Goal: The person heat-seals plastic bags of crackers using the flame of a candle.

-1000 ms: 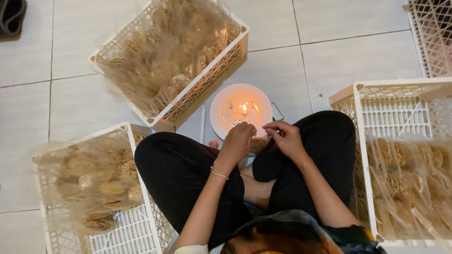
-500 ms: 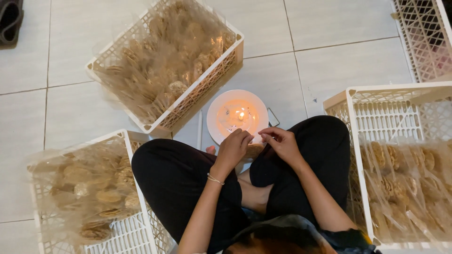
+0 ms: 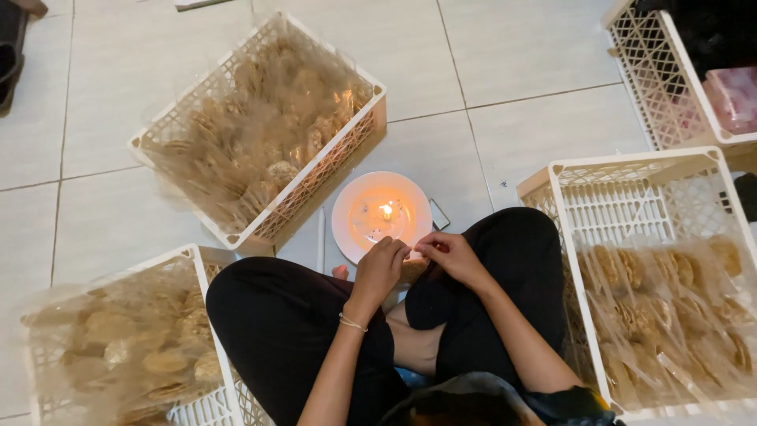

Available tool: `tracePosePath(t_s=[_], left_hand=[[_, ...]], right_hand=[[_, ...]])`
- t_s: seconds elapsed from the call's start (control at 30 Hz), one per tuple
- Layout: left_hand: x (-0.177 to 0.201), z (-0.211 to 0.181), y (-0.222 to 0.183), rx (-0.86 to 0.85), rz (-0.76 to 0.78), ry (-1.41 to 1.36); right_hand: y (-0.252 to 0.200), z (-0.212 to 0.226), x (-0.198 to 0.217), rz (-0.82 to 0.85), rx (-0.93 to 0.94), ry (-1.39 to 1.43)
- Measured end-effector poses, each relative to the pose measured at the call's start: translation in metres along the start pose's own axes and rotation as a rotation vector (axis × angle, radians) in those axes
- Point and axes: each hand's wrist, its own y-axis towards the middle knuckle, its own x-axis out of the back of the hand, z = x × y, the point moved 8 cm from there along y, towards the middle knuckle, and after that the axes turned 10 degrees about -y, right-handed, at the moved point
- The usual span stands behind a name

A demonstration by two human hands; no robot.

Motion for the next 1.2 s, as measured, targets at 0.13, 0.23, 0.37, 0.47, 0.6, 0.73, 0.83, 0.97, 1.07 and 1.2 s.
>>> tracePosePath(t_s=[0.13, 0.23, 0.37, 0.47, 0.6, 0.73, 0.83, 0.97, 1.07, 1.2], left_hand=[[0.000, -0.003, 0.000, 0.005, 0.004, -0.054], [0.003, -0.007, -0.002, 0.021, 0.005, -0.056], [0.004, -0.011, -0.001, 0.017, -0.011, -0.049], [0.006, -0.014, -0.002, 0.007, -0.052, -0.047], [0.010, -0.014, -0.003, 0.017, -0.116, -0.063], [0.005, -0.004, 0.000, -0.012, -0.148, -0.016], [0.006, 0.000, 0.001, 0.013, -0.160, -0.069], [0.004, 0.005, 0.002, 0.030, -0.160, -0.129], [0.003, 0.009, 0.002, 0.048, -0.171, -0.154], [0.002, 0.012, 0.000, 0.074, -0.174, -0.170]], right_hand=[[-0.003, 0.020, 0.006, -0.045, 0.133, -0.087], [-0.008, 0.029, 0.007, -0.119, 0.168, -0.145], [-0.009, 0.033, 0.013, -0.183, 0.145, -0.139], [-0.009, 0.032, 0.014, -0.190, 0.139, -0.147], [-0.011, 0.033, 0.012, -0.195, 0.156, -0.145], [-0.010, 0.037, 0.014, -0.231, 0.147, -0.112], [-0.009, 0.037, 0.014, -0.235, 0.133, -0.119], [-0.007, 0.035, 0.013, -0.214, 0.077, -0.086], [-0.007, 0.033, 0.013, -0.208, 0.045, -0.056], [-0.008, 0.039, 0.012, -0.195, 0.030, -0.037]])
